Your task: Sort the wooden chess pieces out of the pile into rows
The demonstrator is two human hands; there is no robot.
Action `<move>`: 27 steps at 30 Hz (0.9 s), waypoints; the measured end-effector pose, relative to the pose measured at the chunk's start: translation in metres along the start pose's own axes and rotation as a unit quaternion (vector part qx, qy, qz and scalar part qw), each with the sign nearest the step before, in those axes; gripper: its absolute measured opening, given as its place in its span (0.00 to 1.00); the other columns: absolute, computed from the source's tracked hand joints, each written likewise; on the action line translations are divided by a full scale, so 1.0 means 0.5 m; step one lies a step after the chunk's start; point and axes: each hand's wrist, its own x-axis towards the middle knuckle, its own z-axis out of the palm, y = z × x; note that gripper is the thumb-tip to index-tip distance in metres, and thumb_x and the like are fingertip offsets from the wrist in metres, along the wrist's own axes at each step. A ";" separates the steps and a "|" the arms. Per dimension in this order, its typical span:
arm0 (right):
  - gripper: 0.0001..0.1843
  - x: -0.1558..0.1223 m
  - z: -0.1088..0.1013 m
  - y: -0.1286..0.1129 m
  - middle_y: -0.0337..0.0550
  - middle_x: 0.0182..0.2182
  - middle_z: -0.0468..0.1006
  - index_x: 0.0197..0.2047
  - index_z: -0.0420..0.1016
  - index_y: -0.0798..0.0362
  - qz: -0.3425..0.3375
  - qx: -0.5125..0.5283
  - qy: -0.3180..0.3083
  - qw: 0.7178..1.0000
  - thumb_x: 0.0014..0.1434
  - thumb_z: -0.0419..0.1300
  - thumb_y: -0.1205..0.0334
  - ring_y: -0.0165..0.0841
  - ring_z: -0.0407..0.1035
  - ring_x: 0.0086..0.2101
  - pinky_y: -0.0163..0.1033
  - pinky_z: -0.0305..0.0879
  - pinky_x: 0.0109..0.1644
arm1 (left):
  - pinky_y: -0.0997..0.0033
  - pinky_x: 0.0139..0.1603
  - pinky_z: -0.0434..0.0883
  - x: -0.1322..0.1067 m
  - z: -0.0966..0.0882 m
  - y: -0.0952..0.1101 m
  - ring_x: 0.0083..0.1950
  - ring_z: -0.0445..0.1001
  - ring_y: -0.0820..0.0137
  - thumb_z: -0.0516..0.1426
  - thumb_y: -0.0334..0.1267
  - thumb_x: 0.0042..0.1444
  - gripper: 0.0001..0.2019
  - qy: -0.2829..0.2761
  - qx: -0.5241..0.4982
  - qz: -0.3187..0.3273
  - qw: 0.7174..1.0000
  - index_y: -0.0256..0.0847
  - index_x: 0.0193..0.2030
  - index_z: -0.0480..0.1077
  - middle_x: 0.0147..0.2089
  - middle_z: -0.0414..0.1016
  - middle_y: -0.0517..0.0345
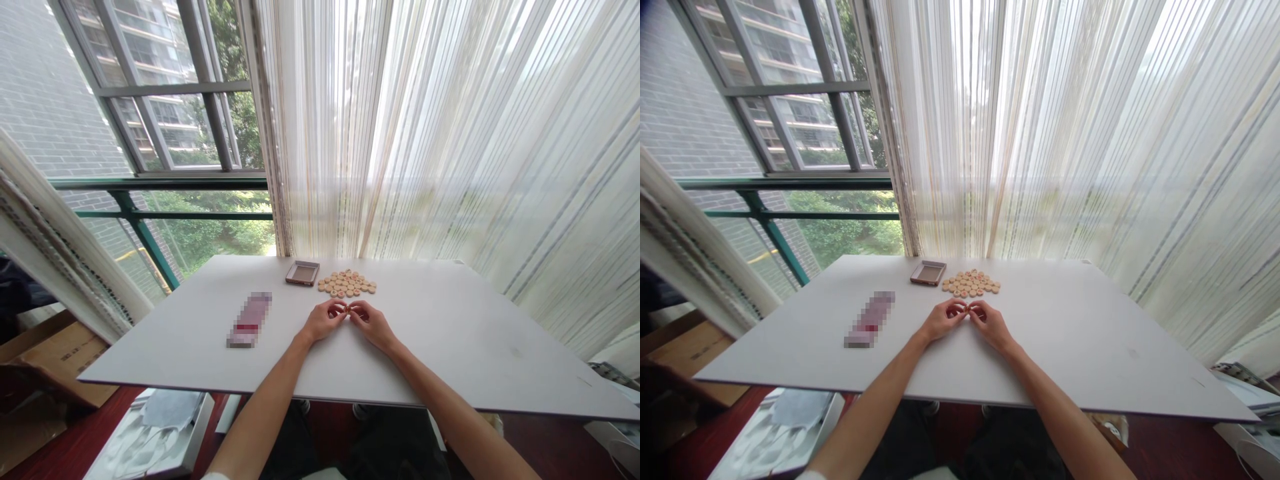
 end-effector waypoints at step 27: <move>0.15 0.001 0.001 0.009 0.41 0.29 0.80 0.37 0.76 0.51 0.005 -0.062 0.054 0.997 0.57 0.61 0.47 0.34 0.73 0.29 0.38 0.70 0.36 | 0.74 0.37 0.72 -0.004 0.000 0.004 0.33 0.76 0.71 0.61 0.45 0.55 0.16 -0.025 0.053 0.006 0.998 0.44 0.48 0.76 0.36 0.81 0.57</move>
